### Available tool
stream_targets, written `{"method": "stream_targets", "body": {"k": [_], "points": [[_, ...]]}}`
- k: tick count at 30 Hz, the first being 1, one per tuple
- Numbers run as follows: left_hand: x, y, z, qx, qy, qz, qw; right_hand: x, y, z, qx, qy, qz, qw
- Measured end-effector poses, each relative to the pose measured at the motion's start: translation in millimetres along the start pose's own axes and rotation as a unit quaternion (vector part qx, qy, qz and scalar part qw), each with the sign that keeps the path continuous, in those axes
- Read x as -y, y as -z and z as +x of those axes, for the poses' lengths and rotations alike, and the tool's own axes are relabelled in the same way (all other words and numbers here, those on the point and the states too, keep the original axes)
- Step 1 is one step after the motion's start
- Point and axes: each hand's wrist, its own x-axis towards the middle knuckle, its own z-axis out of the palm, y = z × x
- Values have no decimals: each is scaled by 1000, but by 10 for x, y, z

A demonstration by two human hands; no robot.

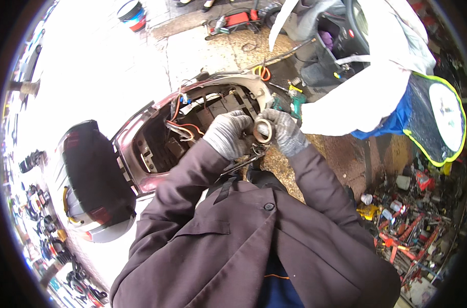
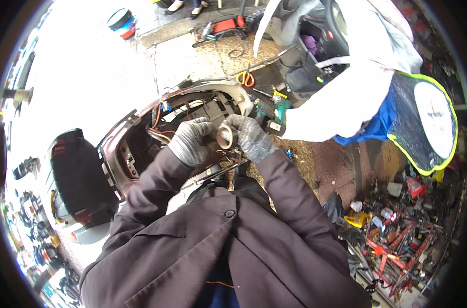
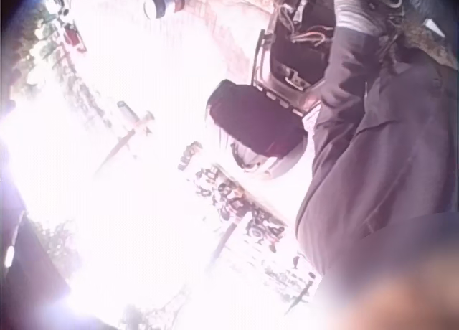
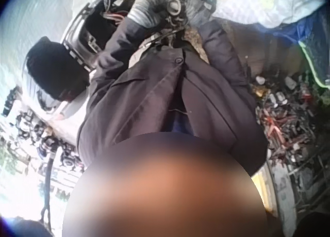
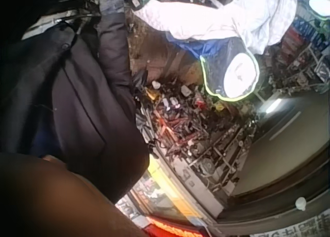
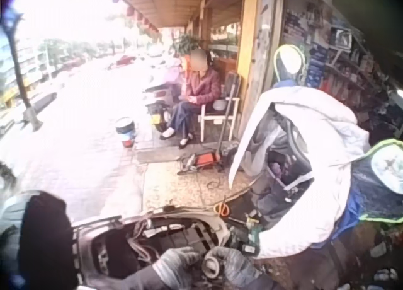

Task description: The person strips insulation from several colored wires and twists them together by hand. They then move to a scooter with its seat compartment open and continue twisting and connecting wires inside the compartment.

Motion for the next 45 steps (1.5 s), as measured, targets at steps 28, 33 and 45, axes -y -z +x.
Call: {"method": "stream_targets", "body": {"k": [28,33,45], "points": [[281,-211,-273,-61,260,-353,897,129,-455,-195,-128,54,-306,942],[193,-175,-282,-76,132,-73,986,151,-396,-209,-107,65,-348,929],[102,-132,-269,-38,179,-240,953,277,-283,-304,-76,137,-316,936]]}}
